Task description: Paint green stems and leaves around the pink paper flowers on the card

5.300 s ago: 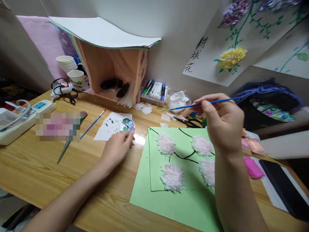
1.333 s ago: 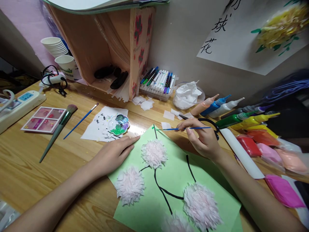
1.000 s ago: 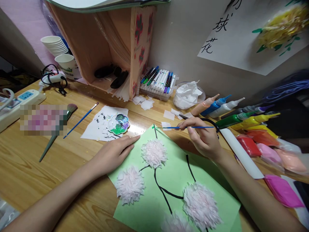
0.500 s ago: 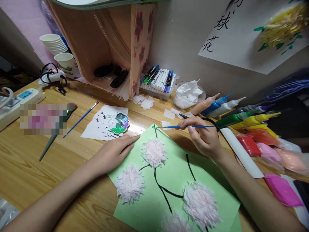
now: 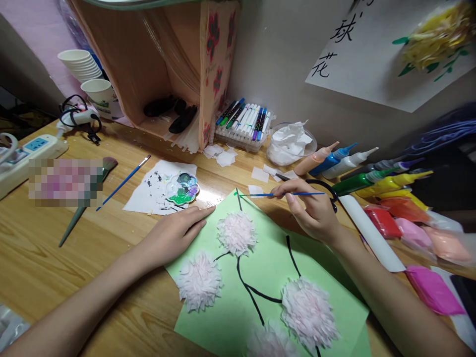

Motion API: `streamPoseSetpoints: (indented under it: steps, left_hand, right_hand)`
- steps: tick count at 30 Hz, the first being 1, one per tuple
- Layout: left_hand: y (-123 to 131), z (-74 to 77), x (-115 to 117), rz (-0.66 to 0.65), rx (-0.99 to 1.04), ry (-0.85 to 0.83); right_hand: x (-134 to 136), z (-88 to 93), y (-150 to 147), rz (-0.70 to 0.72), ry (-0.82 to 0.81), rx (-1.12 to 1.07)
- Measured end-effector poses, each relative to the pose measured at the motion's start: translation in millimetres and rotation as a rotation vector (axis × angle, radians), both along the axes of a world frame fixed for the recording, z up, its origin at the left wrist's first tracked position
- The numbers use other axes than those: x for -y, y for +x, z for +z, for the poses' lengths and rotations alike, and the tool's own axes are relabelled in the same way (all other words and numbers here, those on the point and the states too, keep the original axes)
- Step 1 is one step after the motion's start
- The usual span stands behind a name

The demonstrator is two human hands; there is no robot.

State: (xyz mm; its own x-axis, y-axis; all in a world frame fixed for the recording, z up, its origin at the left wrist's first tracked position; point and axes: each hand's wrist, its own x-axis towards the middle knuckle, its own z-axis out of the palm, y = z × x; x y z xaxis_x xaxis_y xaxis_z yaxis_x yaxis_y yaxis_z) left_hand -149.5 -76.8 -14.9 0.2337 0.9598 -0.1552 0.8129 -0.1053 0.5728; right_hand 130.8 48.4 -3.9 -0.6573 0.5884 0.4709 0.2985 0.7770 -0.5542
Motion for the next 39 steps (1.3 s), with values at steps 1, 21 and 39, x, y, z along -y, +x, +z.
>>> streamPoseSetpoints:
  steps: [1, 21, 39]
  left_hand:
    - [0, 0.3, 0, 0.001, 0.002, 0.0]
    - [0, 1.0, 0, -0.006, -0.003, 0.003]
    - [-8, 15.7, 3, 0.179, -0.03, 0.199]
  right_hand:
    - [0, 0.1, 0, 0.005, 0.002, 0.005]
    - [1, 1.7, 0, -0.003, 0.028, -0.006]
    - [-5, 23.6, -8, -0.022, -0.419, -0.446]
